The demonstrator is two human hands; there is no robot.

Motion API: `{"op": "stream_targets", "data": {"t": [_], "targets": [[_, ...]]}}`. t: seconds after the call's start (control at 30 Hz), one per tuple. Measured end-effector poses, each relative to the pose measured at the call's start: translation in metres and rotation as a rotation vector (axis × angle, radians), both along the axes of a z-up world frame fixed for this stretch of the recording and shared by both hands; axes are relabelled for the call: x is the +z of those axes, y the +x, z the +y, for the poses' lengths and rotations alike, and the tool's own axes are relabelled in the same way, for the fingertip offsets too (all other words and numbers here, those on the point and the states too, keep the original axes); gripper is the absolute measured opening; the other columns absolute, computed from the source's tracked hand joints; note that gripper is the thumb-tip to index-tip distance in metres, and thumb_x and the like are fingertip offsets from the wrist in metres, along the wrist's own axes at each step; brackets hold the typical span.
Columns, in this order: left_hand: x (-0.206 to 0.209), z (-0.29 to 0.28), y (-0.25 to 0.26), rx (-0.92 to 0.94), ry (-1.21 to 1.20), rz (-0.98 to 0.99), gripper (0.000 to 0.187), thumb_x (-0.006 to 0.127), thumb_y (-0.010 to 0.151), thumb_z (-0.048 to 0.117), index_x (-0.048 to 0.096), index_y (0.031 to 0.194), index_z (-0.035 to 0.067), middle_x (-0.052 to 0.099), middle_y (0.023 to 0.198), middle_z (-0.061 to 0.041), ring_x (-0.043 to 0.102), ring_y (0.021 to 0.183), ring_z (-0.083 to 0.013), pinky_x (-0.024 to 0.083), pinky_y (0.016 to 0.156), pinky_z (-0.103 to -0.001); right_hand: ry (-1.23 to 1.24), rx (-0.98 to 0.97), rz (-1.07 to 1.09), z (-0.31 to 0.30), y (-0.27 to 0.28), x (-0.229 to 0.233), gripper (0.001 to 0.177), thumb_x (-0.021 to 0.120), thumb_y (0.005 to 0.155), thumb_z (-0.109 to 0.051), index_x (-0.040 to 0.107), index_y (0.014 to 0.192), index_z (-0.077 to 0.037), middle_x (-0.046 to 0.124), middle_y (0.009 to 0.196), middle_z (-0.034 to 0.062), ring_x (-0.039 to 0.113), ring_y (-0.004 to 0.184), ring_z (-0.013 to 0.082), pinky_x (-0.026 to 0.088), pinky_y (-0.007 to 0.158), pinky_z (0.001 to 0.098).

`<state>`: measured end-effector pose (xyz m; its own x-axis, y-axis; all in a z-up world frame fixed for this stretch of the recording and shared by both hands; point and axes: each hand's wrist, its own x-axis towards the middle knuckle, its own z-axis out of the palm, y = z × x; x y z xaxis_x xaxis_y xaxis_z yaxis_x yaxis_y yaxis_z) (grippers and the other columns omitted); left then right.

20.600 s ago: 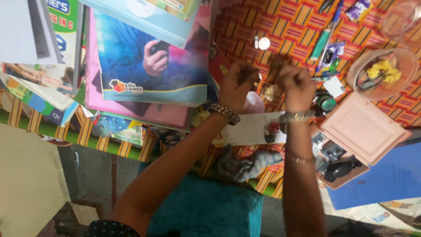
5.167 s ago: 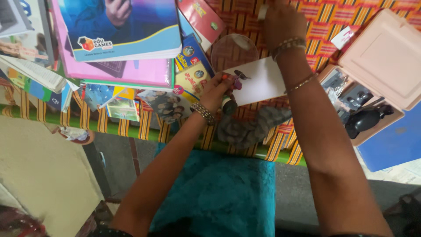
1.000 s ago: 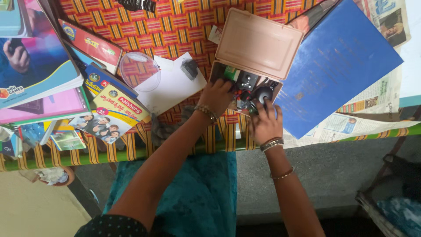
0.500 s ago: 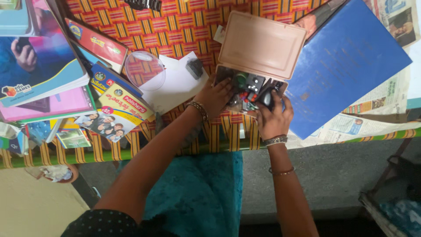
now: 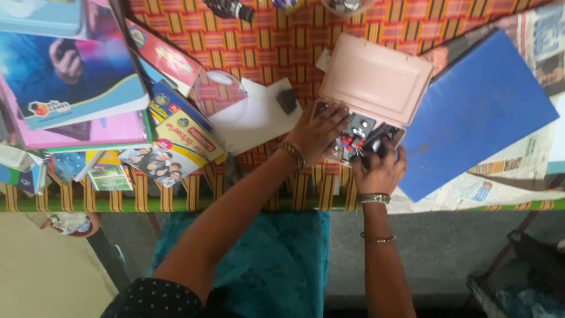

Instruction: The person sorts through a collection of small household items, books, and papers on a bed, placing objects like a watch, coins, and small containers into a pink plastic box.

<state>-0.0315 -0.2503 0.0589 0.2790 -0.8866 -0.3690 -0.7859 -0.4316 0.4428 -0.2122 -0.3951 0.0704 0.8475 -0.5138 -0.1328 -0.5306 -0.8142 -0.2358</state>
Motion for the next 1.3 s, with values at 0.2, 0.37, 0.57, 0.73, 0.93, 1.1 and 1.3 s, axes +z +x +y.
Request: {"op": "stream_targets", "data": {"t": [0.2, 0.37, 0.57, 0.73, 0.93, 1.1, 1.3], "targets": [[-0.001, 0.078, 0.017, 0.277, -0.05, 0.039, 0.081, 0.07, 0.085, 0.045, 0.039, 0.157, 0.026, 0.025, 0.167, -0.006, 0.023, 0.151, -0.0269, 0.016, 0.117, -0.067, -0.056, -0.073, -0.137, 0.001, 0.022, 0.007, 0.02, 0.08, 0.071, -0.023, 0.075, 0.086, -0.011, 0.061, 0.129, 0.0128, 0.047, 0.13, 0.0387, 0.039, 0.107, 0.056], [-0.017, 0.162, 0.05, 0.498, -0.108, -0.036, 0.063, 0.075, 0.081, 0.028, 0.057, 0.141, 0.02, 0.043, 0.157, -0.009, 0.031, 0.15, -0.0305, 0.017, 0.124, -0.065, 0.508, -0.345, -0.55, -0.034, 0.117, -0.02, 0.018, 0.077, 0.094, -0.009, 0.059, 0.095, -0.005, 0.061, 0.088, 0.0044, 0.056, 0.082, 0.014, 0.049, 0.078, 0.0288], [-0.025, 0.182, 0.077, 0.579, -0.107, -0.04, 0.049, 0.071, 0.079, 0.013, 0.066, 0.127, 0.018, 0.05, 0.145, -0.007, 0.03, 0.149, -0.0357, 0.02, 0.119, -0.067, 0.453, -0.032, -0.554, -0.076, 0.278, -0.032, 0.034, 0.076, 0.089, 0.002, 0.058, 0.119, -0.001, 0.064, 0.109, 0.0084, 0.066, 0.093, 0.0166, 0.057, 0.082, 0.029], [-0.044, 0.172, 0.097, 0.576, -0.071, -0.062, 0.047, 0.066, 0.081, 0.014, 0.066, 0.128, 0.016, 0.051, 0.147, -0.01, 0.037, 0.144, -0.0313, 0.029, 0.114, -0.063, 0.515, 0.139, -0.288, -0.033, 0.277, -0.037, 0.02, 0.07, 0.093, 0.002, 0.069, 0.111, -0.005, 0.075, 0.11, 0.0105, 0.076, 0.1, 0.0253, 0.06, 0.088, 0.0371], [-0.06, 0.185, 0.131, 0.512, -0.012, -0.185, 0.046, 0.063, 0.087, 0.02, 0.065, 0.132, 0.01, 0.058, 0.134, -0.011, 0.05, 0.127, -0.0316, 0.034, 0.106, -0.061, -0.137, 0.426, 0.083, 0.041, 0.214, -0.042, 0.031, 0.072, 0.096, -0.025, 0.073, 0.123, -0.009, 0.065, 0.139, 0.0171, 0.057, 0.126, 0.0389, 0.038, 0.102, 0.0587], [-0.028, 0.206, 0.158, 0.516, -0.012, 0.051, 0.037, 0.065, 0.081, 0.019, 0.068, 0.118, 0.023, 0.061, 0.128, -0.004, 0.053, 0.126, -0.0272, 0.036, 0.112, -0.054, -0.233, 0.384, 0.215, 0.05, 0.206, -0.019, 0.051, 0.077, 0.082, -0.026, 0.067, 0.132, -0.027, 0.055, 0.147, 0.0121, 0.051, 0.142, 0.0365, 0.03, 0.117, 0.0611], [-0.007, 0.221, 0.19, 0.506, 0.083, 0.362, 0.034, 0.058, 0.09, 0.042, 0.073, 0.116, 0.028, 0.069, 0.107, -0.006, 0.06, 0.11, -0.0272, 0.038, 0.098, -0.055, 0.232, 0.511, 0.371, 0.105, 0.216, -0.032, 0.073, 0.083, 0.072, -0.025, 0.058, 0.141, -0.017, 0.056, 0.138, 0.0186, 0.056, 0.119, 0.0396, 0.047, 0.099, 0.0514]]}}
